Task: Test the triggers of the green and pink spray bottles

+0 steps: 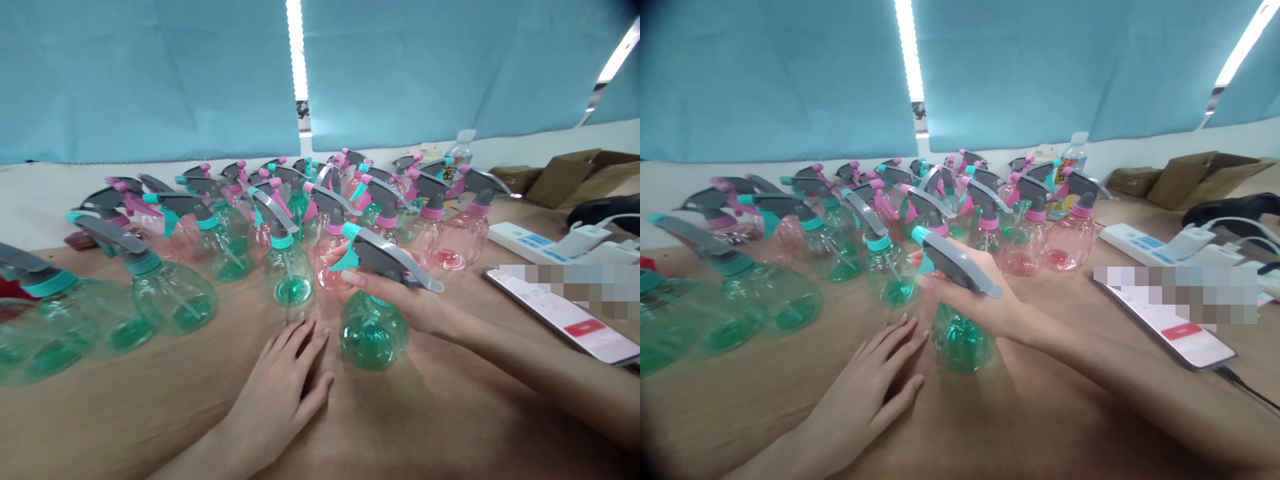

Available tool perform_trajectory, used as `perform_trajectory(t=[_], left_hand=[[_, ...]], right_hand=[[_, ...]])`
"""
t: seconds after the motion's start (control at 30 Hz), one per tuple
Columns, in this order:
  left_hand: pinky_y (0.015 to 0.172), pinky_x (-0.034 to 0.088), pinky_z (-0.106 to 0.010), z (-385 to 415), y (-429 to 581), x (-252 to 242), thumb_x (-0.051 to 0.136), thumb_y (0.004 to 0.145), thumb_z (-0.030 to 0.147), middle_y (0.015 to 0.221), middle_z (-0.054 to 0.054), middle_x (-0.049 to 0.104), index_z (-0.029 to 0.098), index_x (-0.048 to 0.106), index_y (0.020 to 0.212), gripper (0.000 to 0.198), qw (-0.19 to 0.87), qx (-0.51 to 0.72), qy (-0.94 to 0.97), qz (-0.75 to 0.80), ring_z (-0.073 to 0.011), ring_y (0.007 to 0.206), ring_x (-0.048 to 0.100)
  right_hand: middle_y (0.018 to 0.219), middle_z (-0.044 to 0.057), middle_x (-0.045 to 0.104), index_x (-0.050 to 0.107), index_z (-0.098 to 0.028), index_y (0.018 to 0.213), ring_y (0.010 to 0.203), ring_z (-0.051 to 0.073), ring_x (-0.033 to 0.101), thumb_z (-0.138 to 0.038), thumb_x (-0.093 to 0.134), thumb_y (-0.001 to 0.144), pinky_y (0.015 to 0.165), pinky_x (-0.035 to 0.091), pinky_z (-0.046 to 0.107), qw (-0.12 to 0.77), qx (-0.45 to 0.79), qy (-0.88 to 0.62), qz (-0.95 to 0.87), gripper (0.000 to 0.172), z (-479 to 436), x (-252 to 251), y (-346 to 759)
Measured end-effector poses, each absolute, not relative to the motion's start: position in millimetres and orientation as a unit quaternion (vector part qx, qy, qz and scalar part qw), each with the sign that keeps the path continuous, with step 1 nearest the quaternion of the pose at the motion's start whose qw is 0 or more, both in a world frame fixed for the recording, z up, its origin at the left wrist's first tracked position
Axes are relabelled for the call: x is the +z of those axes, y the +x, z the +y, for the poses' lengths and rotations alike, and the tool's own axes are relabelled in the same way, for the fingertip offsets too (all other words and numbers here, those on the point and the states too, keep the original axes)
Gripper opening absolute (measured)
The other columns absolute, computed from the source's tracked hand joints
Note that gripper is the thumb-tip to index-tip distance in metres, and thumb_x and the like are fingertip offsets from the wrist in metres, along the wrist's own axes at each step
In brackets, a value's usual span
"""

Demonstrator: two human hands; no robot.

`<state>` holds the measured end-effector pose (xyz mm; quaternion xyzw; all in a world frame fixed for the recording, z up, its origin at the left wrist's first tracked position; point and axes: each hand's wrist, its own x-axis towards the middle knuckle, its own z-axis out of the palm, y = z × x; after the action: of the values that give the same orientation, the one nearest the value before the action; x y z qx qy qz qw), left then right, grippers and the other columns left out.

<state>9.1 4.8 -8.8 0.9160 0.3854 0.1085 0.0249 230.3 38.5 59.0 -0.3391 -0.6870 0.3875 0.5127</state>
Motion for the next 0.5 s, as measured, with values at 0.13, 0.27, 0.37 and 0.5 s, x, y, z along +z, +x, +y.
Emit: perform_trajectory(t=[0.13, 0.27, 0.37, 0.5], left_hand=[[0.100, 0.041, -0.050, 3.8, 8.9, -8.0, 0.049, 0.094, 0.033, 0.140, -0.013, 0.050, 0.017, 0.047, 0.137, 0.046, 0.026, 0.113, 0.915, 0.387, -0.0320, 0.127, 0.045], [0.100, 0.041, -0.051, 3.2, 9.0, -7.4, 0.049, 0.093, 0.034, 0.140, -0.013, 0.049, 0.018, 0.047, 0.137, 0.046, 0.027, 0.112, 0.915, 0.387, -0.0323, 0.128, 0.044], [0.100, 0.041, -0.052, 3.4, 9.6, -7.4, 0.049, 0.093, 0.033, 0.140, -0.013, 0.049, 0.017, 0.047, 0.137, 0.047, 0.029, 0.109, 0.916, 0.386, -0.0328, 0.128, 0.043], [0.101, 0.041, -0.051, 4.0, 9.9, -7.9, 0.050, 0.093, 0.034, 0.140, -0.013, 0.049, 0.017, 0.048, 0.136, 0.046, 0.029, 0.105, 0.915, 0.389, -0.0327, 0.129, 0.043]], right_hand=[[0.073, -0.004, 0.050, 0.059, -0.021, 0.090, 0.063, 0.011, 0.045, -0.027, 0.062, 0.084, 0.061, 0.039, 0.027, 0.498, 0.386, -0.351, -0.692, 0.009, 39.3, 58.3, 231.2], [0.082, -0.001, 0.057, 0.058, -0.021, 0.090, 0.069, 0.012, 0.048, -0.028, 0.062, 0.083, 0.063, 0.040, 0.027, 0.498, 0.378, -0.358, -0.693, 0.010, 39.4, 56.8, 231.9], [0.085, -0.001, 0.058, 0.057, -0.021, 0.084, 0.068, 0.011, 0.048, -0.027, 0.063, 0.082, 0.062, 0.040, 0.026, 0.502, 0.385, -0.354, -0.689, 0.009, 38.8, 57.3, 232.0], [0.081, -0.003, 0.055, 0.055, -0.021, 0.080, 0.068, 0.010, 0.049, -0.025, 0.064, 0.082, 0.064, 0.041, 0.026, 0.511, 0.389, -0.350, -0.682, 0.009, 38.2, 59.2, 231.3]])
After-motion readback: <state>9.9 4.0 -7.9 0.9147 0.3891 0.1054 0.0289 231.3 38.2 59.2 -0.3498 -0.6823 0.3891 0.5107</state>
